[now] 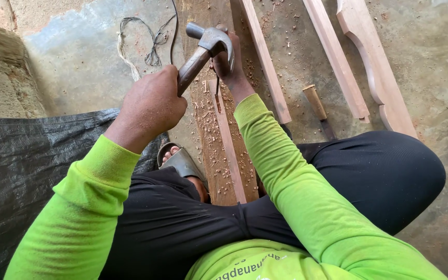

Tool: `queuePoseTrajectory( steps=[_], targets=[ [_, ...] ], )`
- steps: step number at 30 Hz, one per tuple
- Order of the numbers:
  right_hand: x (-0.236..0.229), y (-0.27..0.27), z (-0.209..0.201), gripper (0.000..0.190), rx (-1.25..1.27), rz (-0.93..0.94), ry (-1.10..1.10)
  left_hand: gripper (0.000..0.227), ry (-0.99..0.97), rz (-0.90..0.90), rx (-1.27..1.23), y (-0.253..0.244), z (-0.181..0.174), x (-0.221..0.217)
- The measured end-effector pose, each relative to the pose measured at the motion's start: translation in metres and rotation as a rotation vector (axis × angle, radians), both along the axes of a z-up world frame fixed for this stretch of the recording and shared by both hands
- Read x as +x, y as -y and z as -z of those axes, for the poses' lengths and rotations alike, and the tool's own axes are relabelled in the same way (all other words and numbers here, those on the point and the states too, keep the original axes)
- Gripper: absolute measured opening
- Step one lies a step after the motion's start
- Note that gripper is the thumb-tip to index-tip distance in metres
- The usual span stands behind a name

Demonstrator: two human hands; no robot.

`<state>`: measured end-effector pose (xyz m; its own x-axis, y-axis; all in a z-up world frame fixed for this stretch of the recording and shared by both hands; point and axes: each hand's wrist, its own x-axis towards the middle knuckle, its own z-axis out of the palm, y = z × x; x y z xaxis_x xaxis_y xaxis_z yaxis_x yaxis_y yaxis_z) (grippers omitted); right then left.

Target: The recorder is carving a wooden beam using a hammer and a chisel.

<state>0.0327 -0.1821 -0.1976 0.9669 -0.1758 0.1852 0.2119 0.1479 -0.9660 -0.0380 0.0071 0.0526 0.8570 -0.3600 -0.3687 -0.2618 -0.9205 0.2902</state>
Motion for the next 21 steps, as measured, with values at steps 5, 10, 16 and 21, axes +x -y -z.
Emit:
queuePoseTrajectory(
  steps=[5,10,16,21],
  targets=[
    [-0.006,-0.006,0.000,0.064,0.074,-0.014,0.020,0.025,0.017,0.014,-0.007,-0.002,0.005,0.000],
    [-0.011,-0.008,0.007,0.046,0.102,0.025,-0.012,0.024,0.023,0.028,-0.012,0.000,0.007,0.000],
    [-0.007,-0.013,0.016,0.025,-0.095,0.185,0.043,0.025,0.085,0.009,-0.081,0.014,-0.002,0.005],
    [-0.015,-0.025,-0.004,0.018,0.004,0.098,0.095,0.030,0.120,-0.049,-0.089,0.025,0.000,0.005]
  ],
)
